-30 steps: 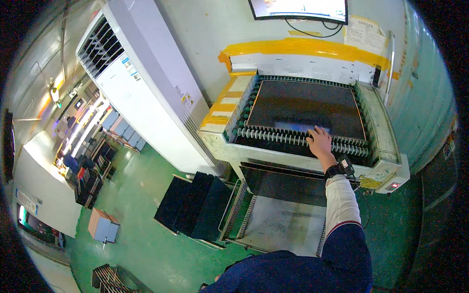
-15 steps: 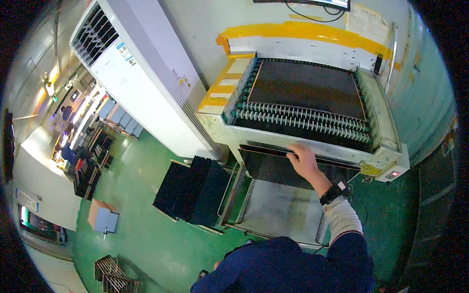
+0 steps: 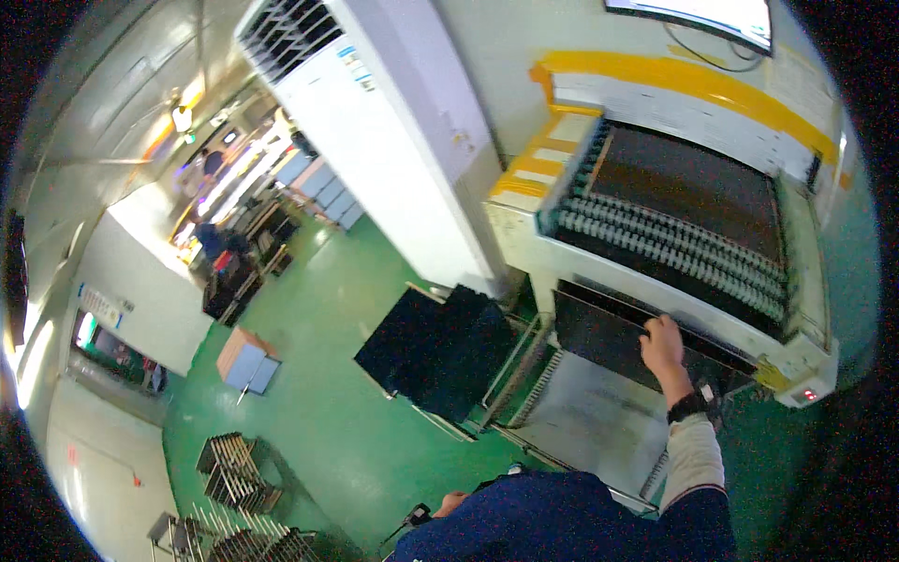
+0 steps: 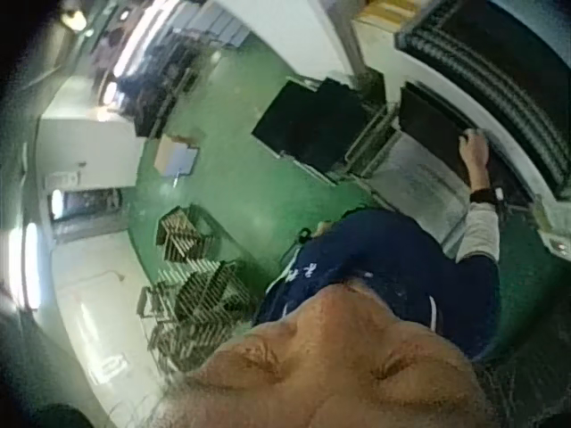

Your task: Loading black rectangular sheets from a storage rack into a processing machine and then moving them to another rack level.

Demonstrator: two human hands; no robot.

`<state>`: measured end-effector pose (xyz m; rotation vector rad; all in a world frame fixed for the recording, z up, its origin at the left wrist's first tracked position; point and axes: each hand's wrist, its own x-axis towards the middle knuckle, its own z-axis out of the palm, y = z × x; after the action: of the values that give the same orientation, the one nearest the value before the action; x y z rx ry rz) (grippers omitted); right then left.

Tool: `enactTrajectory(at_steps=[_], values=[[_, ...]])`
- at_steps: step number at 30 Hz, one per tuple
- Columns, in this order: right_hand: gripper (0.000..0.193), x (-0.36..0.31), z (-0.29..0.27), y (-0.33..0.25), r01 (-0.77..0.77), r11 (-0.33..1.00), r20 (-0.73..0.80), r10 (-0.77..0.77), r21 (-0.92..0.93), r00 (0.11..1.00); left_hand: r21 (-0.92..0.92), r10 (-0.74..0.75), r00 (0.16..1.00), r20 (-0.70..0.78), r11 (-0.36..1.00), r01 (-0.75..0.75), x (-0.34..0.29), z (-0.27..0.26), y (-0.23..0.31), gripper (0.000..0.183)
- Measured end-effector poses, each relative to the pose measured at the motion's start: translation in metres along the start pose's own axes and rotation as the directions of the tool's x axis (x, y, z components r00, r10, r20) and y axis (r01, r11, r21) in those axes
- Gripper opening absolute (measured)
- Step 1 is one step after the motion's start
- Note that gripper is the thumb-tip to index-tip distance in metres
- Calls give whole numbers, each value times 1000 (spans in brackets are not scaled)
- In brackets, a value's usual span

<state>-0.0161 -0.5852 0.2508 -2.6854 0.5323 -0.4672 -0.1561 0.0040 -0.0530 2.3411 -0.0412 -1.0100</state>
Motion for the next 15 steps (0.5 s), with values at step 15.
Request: enactTrajectory(at_steps=[15], values=[[22,15,30,33,-152,927,239,243,-342,940,-397,-436,899,-31,831,389,-28,-12,26,37]])
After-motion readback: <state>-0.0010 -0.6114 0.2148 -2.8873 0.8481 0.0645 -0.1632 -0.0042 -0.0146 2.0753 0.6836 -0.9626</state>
